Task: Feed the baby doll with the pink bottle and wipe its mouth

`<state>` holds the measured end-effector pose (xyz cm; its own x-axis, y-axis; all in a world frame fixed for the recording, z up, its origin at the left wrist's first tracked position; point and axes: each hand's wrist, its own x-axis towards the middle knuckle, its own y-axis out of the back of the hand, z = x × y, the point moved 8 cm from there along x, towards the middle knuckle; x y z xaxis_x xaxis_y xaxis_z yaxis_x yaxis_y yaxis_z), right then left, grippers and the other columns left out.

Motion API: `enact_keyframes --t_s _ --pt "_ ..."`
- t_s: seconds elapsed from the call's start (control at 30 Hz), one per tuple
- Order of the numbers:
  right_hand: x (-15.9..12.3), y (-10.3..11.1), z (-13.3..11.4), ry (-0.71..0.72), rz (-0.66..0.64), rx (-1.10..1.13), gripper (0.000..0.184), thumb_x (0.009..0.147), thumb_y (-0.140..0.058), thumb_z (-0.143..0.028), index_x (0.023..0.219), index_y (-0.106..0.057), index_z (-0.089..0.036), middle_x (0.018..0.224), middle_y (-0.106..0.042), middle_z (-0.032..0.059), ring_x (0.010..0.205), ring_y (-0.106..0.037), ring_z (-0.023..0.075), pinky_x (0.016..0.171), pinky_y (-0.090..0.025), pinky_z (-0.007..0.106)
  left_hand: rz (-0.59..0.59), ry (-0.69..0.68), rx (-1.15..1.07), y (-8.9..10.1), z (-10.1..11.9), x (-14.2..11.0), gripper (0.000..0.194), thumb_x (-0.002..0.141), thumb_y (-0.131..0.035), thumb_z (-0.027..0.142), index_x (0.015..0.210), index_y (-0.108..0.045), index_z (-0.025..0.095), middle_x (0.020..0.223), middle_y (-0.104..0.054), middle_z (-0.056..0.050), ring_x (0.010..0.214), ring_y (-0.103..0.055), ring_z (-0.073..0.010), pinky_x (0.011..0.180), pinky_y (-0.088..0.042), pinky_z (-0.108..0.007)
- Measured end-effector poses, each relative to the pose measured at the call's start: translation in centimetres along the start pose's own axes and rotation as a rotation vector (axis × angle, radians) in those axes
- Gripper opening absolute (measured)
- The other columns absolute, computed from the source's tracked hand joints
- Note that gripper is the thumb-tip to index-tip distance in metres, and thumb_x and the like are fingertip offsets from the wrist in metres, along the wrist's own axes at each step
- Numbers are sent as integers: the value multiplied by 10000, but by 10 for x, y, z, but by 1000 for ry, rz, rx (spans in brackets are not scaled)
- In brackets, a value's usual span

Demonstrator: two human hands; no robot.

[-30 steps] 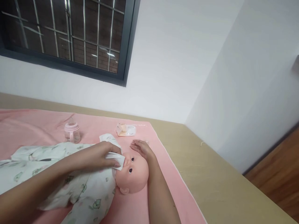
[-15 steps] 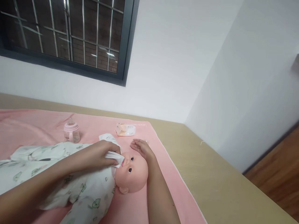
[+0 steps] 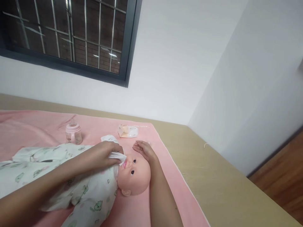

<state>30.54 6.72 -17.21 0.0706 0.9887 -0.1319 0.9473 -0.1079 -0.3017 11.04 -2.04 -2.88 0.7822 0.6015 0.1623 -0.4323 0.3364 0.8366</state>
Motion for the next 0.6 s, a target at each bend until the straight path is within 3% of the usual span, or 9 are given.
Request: enact_keyframes --t_s 0.6 --pt "1 0 -1 5 0 -35 172 731 -675 -167 902 -682 -147 840 -712 73 846 -692 175 970 -514 355 92 -26 8 0 7 6 198 798 -499 270 791 -679 186 824 -698 -54 784 -612 -225 656 -390 -285"
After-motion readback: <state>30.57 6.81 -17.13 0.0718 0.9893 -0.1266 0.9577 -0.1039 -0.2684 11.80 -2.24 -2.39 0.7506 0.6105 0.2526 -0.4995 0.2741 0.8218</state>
